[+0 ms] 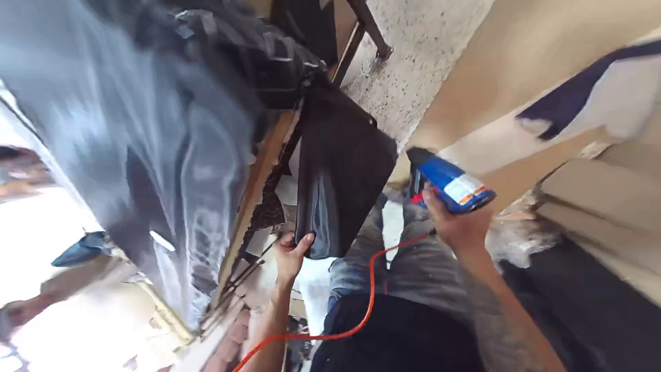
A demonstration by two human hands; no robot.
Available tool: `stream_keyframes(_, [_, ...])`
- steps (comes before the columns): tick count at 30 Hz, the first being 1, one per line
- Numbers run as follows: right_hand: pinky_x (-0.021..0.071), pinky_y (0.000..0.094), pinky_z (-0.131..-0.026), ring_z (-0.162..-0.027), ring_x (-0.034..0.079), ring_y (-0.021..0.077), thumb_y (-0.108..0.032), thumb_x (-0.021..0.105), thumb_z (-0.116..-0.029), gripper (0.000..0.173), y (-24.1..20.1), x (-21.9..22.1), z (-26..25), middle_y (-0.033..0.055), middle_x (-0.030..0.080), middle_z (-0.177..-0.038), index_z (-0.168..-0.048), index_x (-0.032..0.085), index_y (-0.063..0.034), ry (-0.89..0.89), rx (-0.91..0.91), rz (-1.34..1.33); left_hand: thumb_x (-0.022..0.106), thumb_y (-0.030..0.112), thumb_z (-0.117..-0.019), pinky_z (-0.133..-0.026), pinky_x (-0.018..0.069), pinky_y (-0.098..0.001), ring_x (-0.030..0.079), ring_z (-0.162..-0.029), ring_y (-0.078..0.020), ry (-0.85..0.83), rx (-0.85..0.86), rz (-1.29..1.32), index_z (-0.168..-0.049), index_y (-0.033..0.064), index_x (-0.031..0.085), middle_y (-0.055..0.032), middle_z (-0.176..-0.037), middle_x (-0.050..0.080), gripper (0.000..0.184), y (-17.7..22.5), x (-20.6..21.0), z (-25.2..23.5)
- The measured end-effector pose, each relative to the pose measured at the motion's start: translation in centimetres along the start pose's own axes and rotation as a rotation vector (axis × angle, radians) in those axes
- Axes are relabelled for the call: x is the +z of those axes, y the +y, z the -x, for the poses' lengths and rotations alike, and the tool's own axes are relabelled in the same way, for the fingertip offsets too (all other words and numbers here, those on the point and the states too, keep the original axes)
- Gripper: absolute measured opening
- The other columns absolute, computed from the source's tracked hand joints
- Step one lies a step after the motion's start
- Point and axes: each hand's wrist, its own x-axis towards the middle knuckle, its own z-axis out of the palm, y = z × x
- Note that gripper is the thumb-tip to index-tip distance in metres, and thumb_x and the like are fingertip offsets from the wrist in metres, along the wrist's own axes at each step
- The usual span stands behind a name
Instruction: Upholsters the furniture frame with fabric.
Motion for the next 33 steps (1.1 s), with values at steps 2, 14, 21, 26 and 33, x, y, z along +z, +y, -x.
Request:
stream_keyframes(2, [0.0596, 0.0354, -0.097, -0.106, 0.071, 0.0147, -0.031, 0.08, -0.09, 0.067, -0.2, -2.2, 2.2, 0.017, 0.07, -0.117, -0.132, 0.051, 0.0121, -0.073, 0.038, 0.053, 0.087, 0.016, -0.0803, -0.066, 0.0646, -0.0331, 0.073, -0.067, -0.013, -0.047, -0.033, 0.019, -0.087, 0.0027, 0.074, -0.006, -0.077, 0.076, 0.02, -1.5, -2.7, 3.7])
stream_keyframes(14, [0.0596, 0.0494, -0.073, -0.075, 0.067, 0.0237, -0.045, 0.069, -0.0963, 0.059, -4.0, -7.6, 19.9, 0.0162, 0.069, -0.095, -0.129, 0.059, 0.003, 0.031, 0.253, 0.508, 0.085, 0.052, -0.0798, -0.069, 0.0603, -0.0383, 0.069, -0.068, -0.0101, -0.156, -0.009, -0.094, -0.087, 0.0086, 0.074, -0.0023, -0.074, 0.073, 0.046, -11.7, -18.4, 20.6])
stream_keyframes(21, [0.0506, 0.0267, -0.049, -0.046, 0.05, 0.0051, -0.03, 0.039, -0.1084, 0.026, -5.3, -2.4, 34.4, -0.011, 0.048, -0.055, -0.088, 0.053, -0.0215, -0.032, 0.443, -0.155, 0.069, 0.048, -0.0947, -0.083, 0.0553, -0.0614, 0.071, -0.087, -0.0366, -0.357, 0.04, -0.44, -0.101, 0.0012, 0.071, -0.0188, -0.086, 0.072, 0.047, -26.7, -35.1, 34.1])
stream_keyframes(26, [0.0549, 0.0353, -0.056, -0.054, 0.055, 0.0128, -0.027, 0.045, -0.1056, 0.02, -7.3, 6.4, 44.4, -0.0035, 0.05, -0.062, -0.091, 0.053, -0.0166, -0.007, 0.41, -0.603, 0.067, 0.053, -0.0949, -0.087, 0.0552, -0.0618, 0.071, -0.091, -0.0367, -0.267, -0.047, -0.506, -0.1, 0.0026, 0.072, -0.0187, -0.089, 0.072, 0.05, -34.8, -48.6, 40.8])
stream_keyframes(33, [0.0514, 0.0261, -0.049, -0.048, 0.051, 0.0061, -0.035, 0.042, -0.1066, 0.026, -5.3, 20.6, 52.1, -0.0078, 0.047, -0.059, -0.087, 0.051, -0.0216, 0.085, 0.512, -0.644, 0.061, 0.053, -0.0988, -0.09, 0.0547, -0.0614, 0.071, -0.095, -0.0368, -0.232, -0.121, -0.633, -0.106, 0.0051, 0.072, -0.0183, -0.093, 0.073, 0.05, -43.3, -63.3, 39.2])
